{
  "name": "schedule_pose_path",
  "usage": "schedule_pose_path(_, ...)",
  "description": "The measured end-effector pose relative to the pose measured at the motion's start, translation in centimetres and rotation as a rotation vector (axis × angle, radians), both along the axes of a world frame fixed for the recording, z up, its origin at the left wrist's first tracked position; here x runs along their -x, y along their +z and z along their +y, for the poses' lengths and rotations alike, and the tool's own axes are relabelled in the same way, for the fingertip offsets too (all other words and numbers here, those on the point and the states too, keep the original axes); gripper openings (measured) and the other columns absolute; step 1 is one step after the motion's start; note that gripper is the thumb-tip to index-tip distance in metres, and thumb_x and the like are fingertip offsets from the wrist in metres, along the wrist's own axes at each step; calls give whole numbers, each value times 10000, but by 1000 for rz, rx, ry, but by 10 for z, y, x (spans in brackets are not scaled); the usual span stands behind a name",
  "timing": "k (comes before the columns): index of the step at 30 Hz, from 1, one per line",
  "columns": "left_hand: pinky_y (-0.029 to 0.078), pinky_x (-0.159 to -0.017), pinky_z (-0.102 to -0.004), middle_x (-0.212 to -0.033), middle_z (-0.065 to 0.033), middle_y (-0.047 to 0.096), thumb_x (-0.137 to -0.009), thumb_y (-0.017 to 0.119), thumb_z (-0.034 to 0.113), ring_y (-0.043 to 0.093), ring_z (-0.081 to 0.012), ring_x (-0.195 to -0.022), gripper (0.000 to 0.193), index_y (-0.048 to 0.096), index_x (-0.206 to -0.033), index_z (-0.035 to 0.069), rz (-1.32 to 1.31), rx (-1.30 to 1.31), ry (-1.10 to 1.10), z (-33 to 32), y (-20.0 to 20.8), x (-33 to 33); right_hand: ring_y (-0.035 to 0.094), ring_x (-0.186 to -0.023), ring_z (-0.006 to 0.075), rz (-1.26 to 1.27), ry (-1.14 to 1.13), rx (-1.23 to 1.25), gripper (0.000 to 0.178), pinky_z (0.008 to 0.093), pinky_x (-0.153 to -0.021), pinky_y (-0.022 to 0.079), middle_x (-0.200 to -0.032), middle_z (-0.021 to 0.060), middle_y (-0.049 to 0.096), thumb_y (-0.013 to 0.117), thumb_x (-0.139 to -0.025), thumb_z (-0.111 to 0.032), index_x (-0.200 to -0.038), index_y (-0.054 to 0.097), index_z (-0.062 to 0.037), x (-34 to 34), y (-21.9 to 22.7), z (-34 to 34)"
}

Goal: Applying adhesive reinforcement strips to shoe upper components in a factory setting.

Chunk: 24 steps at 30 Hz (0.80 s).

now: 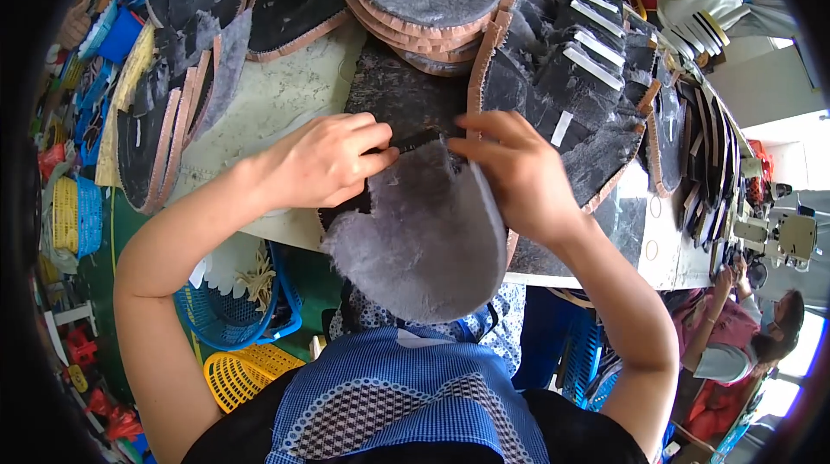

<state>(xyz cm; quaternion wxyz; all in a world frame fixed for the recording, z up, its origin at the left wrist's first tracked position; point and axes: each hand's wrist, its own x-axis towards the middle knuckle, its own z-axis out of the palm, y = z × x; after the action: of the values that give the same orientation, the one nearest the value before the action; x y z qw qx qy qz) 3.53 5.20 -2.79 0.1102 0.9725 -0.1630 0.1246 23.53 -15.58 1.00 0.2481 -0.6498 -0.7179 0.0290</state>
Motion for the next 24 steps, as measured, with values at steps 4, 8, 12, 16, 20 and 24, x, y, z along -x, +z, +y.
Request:
schedule_pose_path(4,557,-755,-387,-972,-96,610,-728,683,43,643,-264,-897,174,731,-890,1,63,203,-25,11,-5,-15,717,-722,151,1231,-549,571,239,289,-676,603,-791,100,720,635,-1018,-166,-1058,677,66,11,17,-72)
schedule_pose_path(8,534,-697,-407,-883,-92,632,-733,677,94,653,-283,-787,96,712,-765,10,245,231,-35,14,14,-37,716,-627,136,1275,-527,755,314,247,-577,597,-746,101,710,632,-1028,-237,-964,665,68,41,14,-102)
schedule_pose_path(12,529,-716,-416,-888,-96,631,-771,753,177,654,-291,-795,173,706,-790,12,315,199,-4,9,20,-40,708,-606,142,1301,-645,610,295,256,-546,588,-728,85,697,631,-1026,-217,-915,651,56,51,-19,-117)
schedule_pose_path(16,523,-739,-431,-918,-108,640,-806,802,257,651,-322,-808,316,663,-956,17,287,167,100,1,16,-37,702,-580,173,1065,-705,564,291,288,-533,567,-657,83,673,658,-999,-234,-849,653,16,60,-29,-111)
schedule_pose_path(20,523,-748,-438,-940,-133,660,-824,791,238,641,-363,-832,359,607,-1025,4,299,283,262,-2,13,-34,680,-556,279,45,-679,449,355,388,-551,538,-591,78,642,806,-840,-369,-811,632,-61,52,-27,-112)
schedule_pose_path(24,508,-743,-410,-934,-203,671,-859,771,191,658,-333,-842,344,610,-1078,-21,264,589,76,-3,24,-16,717,-784,221,269,-593,195,427,312,-659,572,-876,115,672,892,-762,-175,-1046,622,-6,61,-28,-123)
